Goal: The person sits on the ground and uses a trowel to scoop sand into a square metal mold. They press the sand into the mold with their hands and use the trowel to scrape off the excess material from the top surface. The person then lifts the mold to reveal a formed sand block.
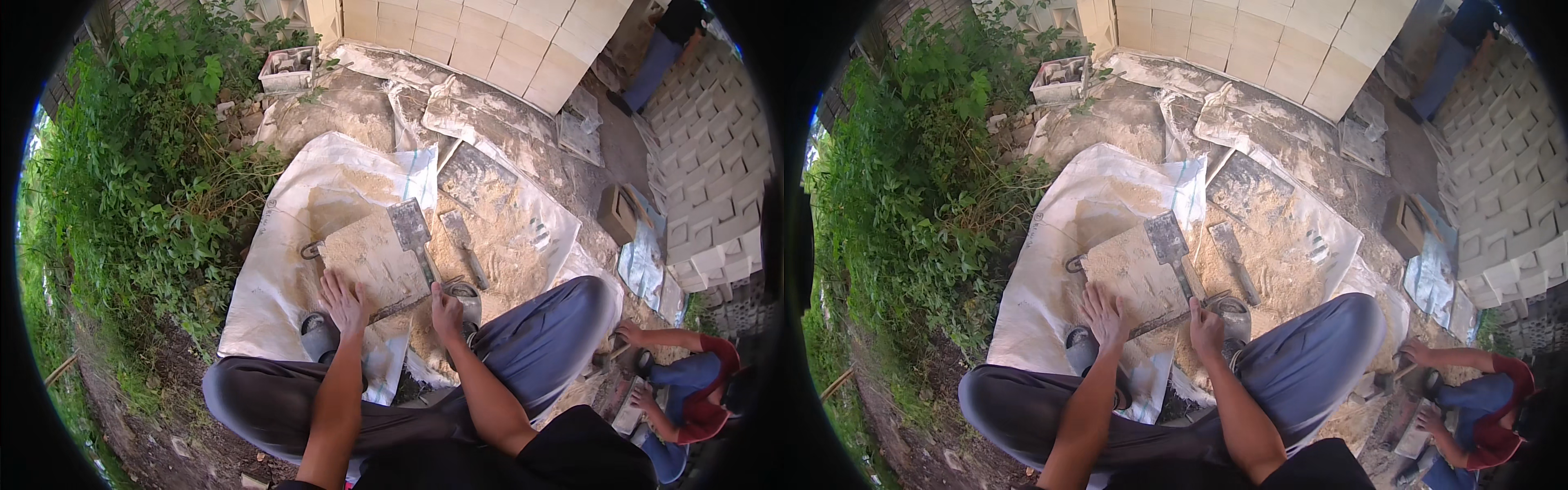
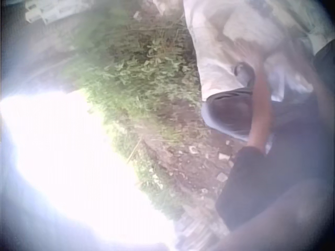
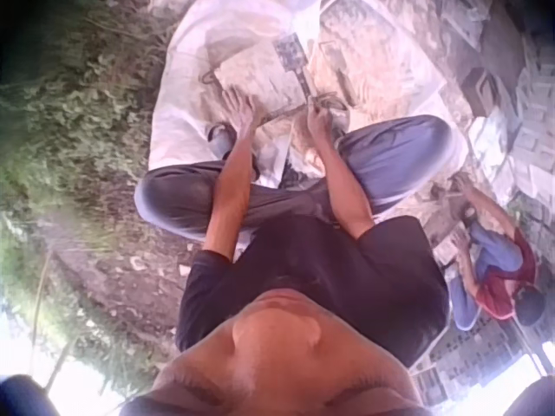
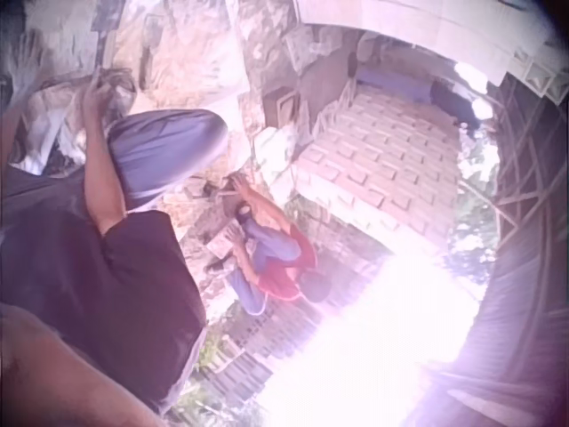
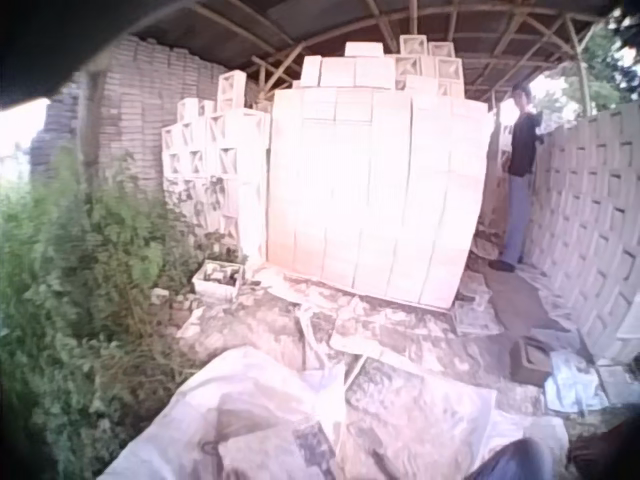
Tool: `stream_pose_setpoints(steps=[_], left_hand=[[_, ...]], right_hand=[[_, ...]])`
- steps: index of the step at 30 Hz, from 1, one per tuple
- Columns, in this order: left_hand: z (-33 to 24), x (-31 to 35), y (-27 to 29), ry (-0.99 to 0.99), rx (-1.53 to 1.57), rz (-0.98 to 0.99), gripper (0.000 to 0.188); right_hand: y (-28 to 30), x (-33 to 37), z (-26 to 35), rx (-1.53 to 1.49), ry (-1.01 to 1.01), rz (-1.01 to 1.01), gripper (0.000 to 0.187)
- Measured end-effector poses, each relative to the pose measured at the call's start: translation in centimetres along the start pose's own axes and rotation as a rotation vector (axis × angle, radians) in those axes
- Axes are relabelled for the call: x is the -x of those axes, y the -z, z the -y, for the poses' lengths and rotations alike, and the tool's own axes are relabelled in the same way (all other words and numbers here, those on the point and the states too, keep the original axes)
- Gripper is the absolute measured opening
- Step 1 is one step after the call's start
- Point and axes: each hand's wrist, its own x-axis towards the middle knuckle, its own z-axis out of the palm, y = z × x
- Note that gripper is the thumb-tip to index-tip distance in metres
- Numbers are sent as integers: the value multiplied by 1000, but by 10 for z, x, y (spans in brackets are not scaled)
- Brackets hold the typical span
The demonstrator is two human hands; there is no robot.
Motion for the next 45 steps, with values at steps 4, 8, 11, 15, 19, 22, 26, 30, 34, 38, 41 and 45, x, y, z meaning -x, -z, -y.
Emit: stream_pose_setpoints(steps=[4, 8, 11, 15, 19, 22, 26, 30, 34, 38, 41, 45], left_hand=[[-6, 1, -5, -90, -12, 41, 63], [-12, -2, -5, -80, 9, -15, 64], [-9, 5, -2, -63, 58, 12, 64], [-7, 3, -4, -66, 72, 4, 63], [-7, 3, -5, -63, 104, 8, 63], [-1, 2, -7, -66, 96, 18, 63], [-7, 0, -6, -81, 273, -63, 63], [13, 7, -19, 240, 560, -146, 51], [10, 19, -16, 508, 969, -83, 38], [45, 6, -33, 554, 1167, -26, 29], [48, -2, -12, 751, 1423, 247, 20], [55, -7, -6, 741, 1393, 374, 21]], right_hand=[[-19, -8, -60, 144, -156, 18, 76], [-14, -5, -51, 150, -175, 17, 74], [-12, -1, -38, 108, -40, -54, 70], [-16, -2, -23, -104, 87, -44, 71], [-38, 26, -95, 123, -113, 23, 69], [-51, 19, -99, 168, -42, -4, 69], [-48, -19, -70, -294, -346, 309, 68], [-48, -2, -40, 96, 93, -9, 65], [-42, 18, -12, -227, 102, 7, 65], [-65, 32, -24, -93, 148, -14, 66], [-63, 34, -43, 123, 28, 97, 67], [-68, 28, -44, 57, 166, 26, 68]])
